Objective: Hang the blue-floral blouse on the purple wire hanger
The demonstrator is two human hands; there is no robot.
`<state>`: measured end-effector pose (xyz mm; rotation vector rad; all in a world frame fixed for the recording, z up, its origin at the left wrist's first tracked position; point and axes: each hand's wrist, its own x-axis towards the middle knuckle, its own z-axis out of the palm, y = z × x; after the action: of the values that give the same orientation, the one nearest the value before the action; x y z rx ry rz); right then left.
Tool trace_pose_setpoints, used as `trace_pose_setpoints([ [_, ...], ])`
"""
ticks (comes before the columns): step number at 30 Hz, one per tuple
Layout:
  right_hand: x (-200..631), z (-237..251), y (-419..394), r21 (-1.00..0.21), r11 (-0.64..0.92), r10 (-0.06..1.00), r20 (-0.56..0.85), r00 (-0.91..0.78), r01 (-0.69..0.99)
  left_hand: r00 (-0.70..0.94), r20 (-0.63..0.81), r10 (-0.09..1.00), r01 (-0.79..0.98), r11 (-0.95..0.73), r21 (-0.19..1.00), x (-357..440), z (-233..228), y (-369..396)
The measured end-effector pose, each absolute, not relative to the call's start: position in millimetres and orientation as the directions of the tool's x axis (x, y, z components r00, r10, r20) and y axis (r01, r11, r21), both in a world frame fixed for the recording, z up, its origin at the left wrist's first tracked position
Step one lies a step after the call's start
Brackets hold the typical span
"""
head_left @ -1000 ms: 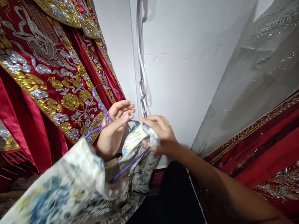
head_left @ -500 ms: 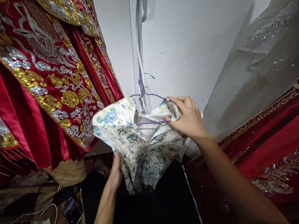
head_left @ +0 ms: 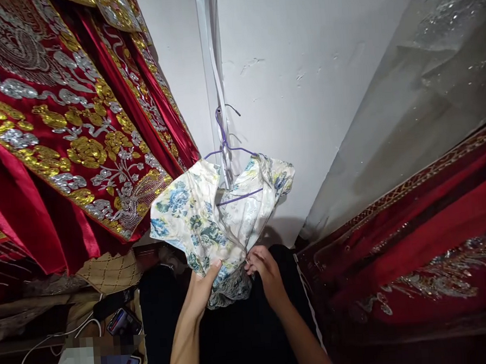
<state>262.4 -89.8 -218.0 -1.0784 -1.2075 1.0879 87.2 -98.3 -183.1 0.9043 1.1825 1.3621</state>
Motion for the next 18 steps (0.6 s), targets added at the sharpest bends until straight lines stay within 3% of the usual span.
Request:
trace_pose_setpoints([
  [4,275.0,-194.7,-71.0,-0.994,0.091,0.968,0.075,-0.239,0.058,-0.139,-0.185,0.973,-0.306,0.136,0.942,93.8,-177.0,-103.8],
  [12,256.5,-197.7,-85.2,-1.0,0.025,0.988,0.025,-0.155,0.0,-0.097,-0.188,0.977,-0.361,0.142,0.922,88.5,-193.3,-96.4],
  [13,256.5,-197.4,-86.1,-1.0,0.017,0.991,0.016,-0.131,0.006,-0.134,-0.185,0.974,-0.34,0.13,0.931,87.5,-195.4,-93.9],
  [15,258.7,-195.5,-86.5,-1.0,-0.007,0.995,-0.01,-0.096,0.026,-0.359,-0.113,0.926,-0.262,0.016,0.965,88.2,-200.1,-89.8],
  [18,263.3,-192.9,-85.7,-0.998,-0.056,0.996,-0.058,-0.061,0.04,-0.692,0.221,0.687,0.076,-0.235,0.969,97.6,-210.4,-91.1],
])
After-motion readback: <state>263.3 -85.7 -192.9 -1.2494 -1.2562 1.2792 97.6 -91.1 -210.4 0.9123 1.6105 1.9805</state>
